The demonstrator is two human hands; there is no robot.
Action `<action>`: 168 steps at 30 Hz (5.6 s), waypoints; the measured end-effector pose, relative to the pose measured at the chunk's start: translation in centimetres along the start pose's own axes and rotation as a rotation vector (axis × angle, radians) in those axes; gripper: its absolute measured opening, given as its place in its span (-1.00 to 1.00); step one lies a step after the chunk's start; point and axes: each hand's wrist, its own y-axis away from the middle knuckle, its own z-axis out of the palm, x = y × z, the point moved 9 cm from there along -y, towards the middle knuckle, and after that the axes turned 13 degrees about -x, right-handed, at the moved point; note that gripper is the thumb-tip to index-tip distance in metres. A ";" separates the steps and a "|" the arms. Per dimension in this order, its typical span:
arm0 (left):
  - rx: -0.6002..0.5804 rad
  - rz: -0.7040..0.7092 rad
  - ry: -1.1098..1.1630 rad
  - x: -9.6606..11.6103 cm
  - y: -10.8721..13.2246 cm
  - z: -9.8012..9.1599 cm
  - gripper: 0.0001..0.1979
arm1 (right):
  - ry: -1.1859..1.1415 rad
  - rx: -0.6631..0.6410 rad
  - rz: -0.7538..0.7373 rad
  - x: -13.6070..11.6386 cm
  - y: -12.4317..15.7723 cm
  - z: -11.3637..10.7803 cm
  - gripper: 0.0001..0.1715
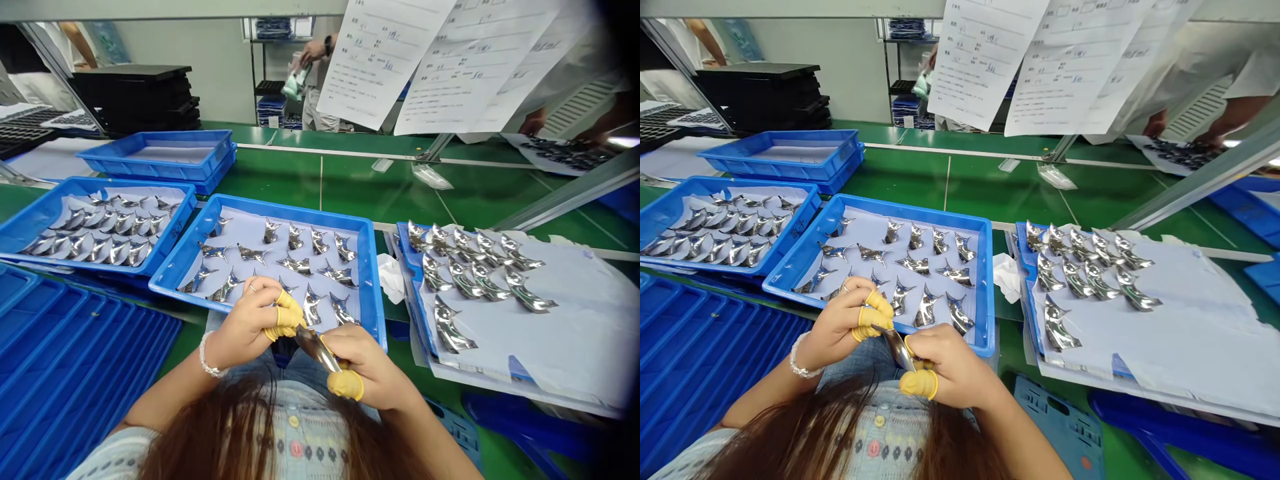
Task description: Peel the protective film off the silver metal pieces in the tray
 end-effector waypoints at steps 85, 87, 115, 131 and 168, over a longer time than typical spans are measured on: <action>0.233 -0.538 1.453 -5.3 1.0 5.9 -0.68 | -0.924 0.643 0.148 8.1 2.8 0.8 -0.70; 0.219 -0.508 1.385 -5.4 1.0 5.6 -0.69 | -0.787 0.655 0.168 8.3 3.3 0.5 -0.73; 0.197 -0.371 0.326 -3.3 0.8 0.9 -0.51 | -0.150 0.557 0.189 4.6 3.2 -0.9 -0.85; 0.087 -0.410 0.368 -4.5 0.8 2.6 -0.68 | -0.222 0.654 0.242 6.1 4.7 -1.8 -0.76; -0.243 -0.527 0.205 -11.9 1.4 10.3 -0.69 | 0.808 0.624 1.634 10.2 30.0 -12.5 -0.84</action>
